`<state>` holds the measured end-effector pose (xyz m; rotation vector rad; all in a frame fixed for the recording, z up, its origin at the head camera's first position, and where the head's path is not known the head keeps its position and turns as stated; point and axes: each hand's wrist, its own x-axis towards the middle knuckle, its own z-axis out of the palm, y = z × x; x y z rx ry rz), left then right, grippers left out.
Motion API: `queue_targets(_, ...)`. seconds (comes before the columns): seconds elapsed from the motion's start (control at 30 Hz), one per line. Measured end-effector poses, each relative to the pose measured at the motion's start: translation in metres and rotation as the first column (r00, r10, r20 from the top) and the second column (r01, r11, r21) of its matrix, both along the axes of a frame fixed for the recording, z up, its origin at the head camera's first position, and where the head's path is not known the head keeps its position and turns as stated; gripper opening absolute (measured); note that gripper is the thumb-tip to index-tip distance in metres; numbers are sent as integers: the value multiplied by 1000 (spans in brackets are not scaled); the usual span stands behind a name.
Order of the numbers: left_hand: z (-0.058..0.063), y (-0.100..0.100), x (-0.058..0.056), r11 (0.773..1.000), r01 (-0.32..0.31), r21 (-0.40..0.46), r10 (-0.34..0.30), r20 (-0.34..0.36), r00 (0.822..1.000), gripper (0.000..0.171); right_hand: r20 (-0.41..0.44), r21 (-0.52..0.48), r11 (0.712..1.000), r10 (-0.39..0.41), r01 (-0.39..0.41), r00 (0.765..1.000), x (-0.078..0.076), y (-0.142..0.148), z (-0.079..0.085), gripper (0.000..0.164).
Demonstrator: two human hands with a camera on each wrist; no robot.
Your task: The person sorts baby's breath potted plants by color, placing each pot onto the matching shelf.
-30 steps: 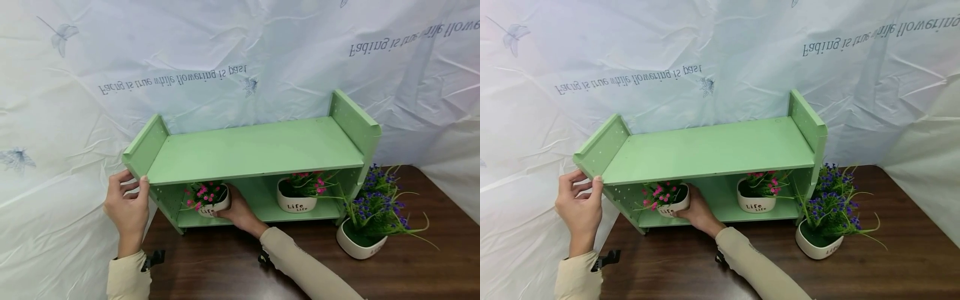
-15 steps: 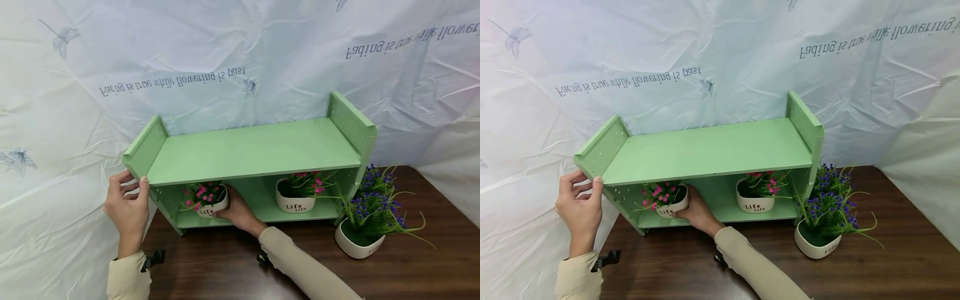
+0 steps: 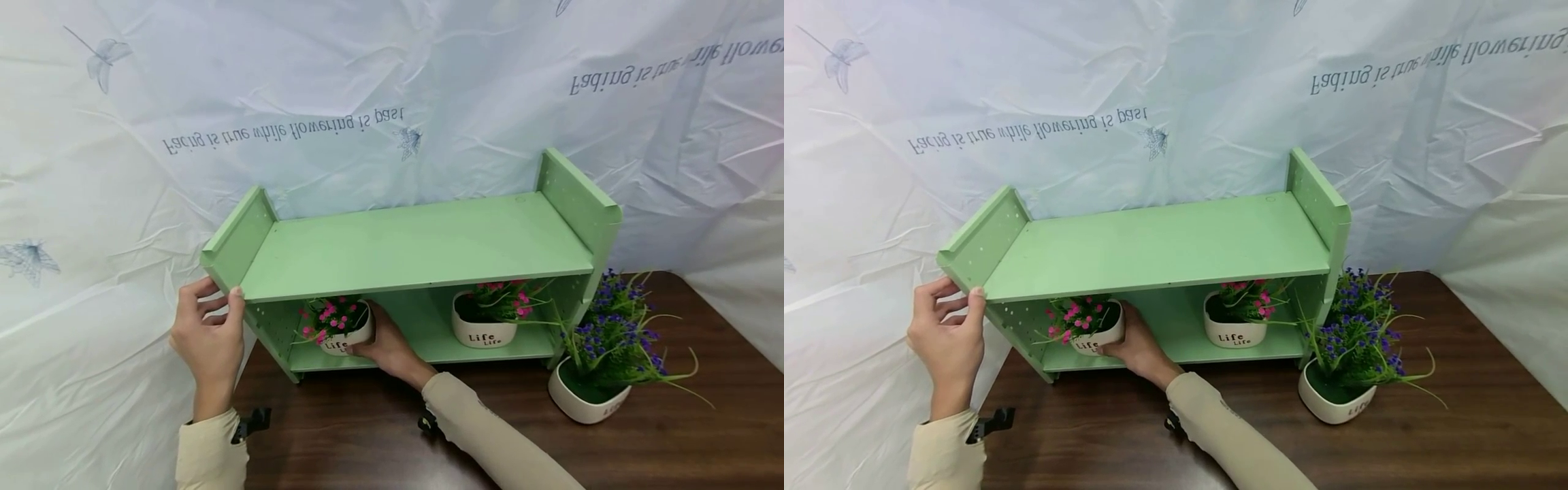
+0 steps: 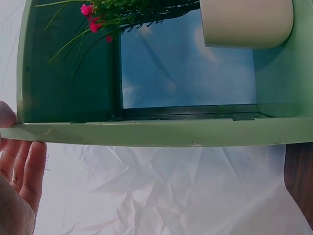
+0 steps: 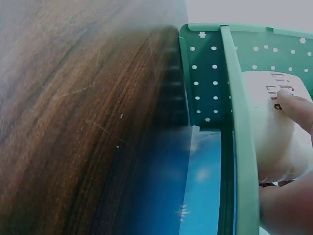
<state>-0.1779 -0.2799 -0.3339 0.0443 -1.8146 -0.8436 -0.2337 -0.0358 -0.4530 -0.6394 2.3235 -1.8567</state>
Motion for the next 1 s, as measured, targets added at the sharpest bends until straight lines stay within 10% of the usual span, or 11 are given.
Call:
queue_targets(0.4, 0, 4, -2, 1000, -11, 20, 11, -16, 1000, 30, -14, 79, 995, -51, 52, 999, 22, 39, 12, 88)
queue_targets(1.0, -5, 11, 0, 987, -160, -11, 160, -34, 987, 31, -91, 280, 960, 45, -17, 995, 114, 168, 28, 55)
